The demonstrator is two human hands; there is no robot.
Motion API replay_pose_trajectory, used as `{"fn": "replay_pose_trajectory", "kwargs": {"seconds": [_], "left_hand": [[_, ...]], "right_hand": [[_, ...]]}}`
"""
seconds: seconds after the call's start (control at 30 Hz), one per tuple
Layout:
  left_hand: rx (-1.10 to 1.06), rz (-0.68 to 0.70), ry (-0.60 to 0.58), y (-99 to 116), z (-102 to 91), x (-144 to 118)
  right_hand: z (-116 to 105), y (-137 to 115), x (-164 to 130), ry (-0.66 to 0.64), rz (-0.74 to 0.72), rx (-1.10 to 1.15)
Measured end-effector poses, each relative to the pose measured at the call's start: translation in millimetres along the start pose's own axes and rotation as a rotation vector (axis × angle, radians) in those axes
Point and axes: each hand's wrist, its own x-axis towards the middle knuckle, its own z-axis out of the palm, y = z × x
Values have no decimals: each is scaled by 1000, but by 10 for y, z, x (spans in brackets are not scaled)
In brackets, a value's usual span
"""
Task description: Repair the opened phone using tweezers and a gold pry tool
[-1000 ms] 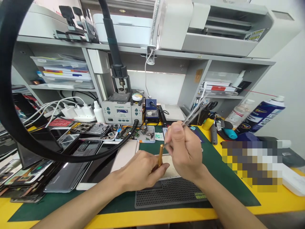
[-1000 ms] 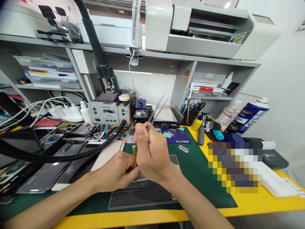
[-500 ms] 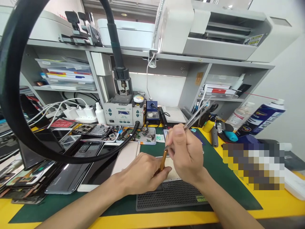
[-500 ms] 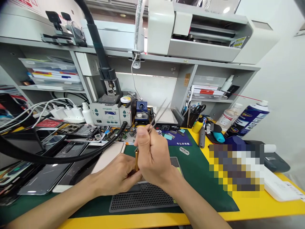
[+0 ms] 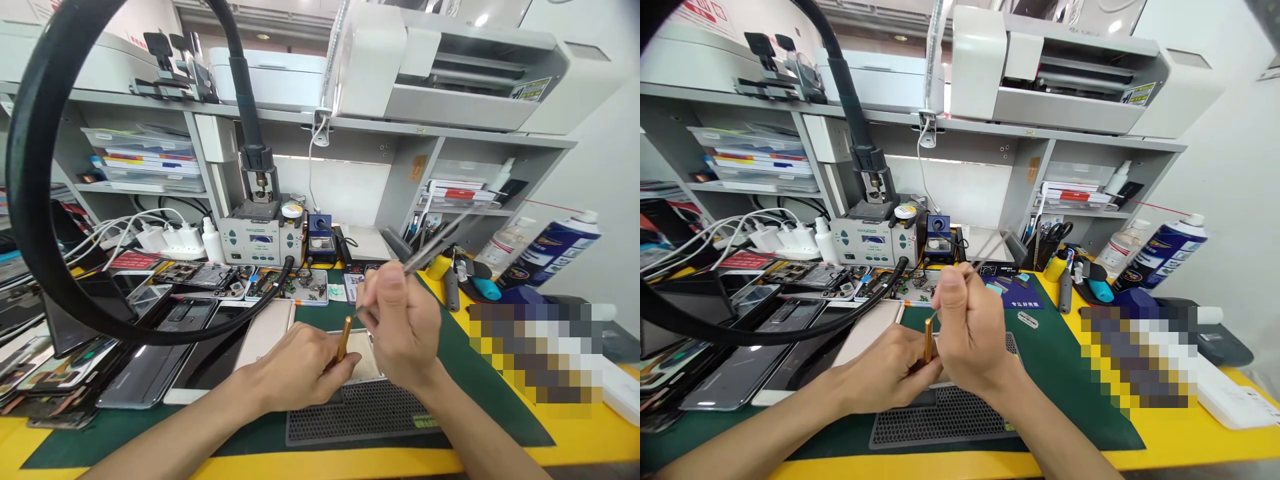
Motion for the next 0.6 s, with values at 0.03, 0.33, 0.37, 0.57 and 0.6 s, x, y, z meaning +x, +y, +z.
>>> {"fn": "replay_pose_trajectory", "kwargs": {"seconds": [0.03, 0.33, 0.37, 0.57, 0.6], "left_hand": [[2, 3, -3, 0, 2, 0], [26, -12, -32, 6, -2, 1], [27, -16, -36, 9, -6, 2], [21, -28, -52, 27, -40, 11], [20, -31, -51, 29, -44, 11]], "right_hand": [[1, -1, 0, -3, 1, -13], [8, -30, 10, -56, -18, -118], [8, -29, 7, -53, -25, -117], [7, -31, -14, -56, -72, -94], [9, -32, -15, -78, -82, -92]]}}
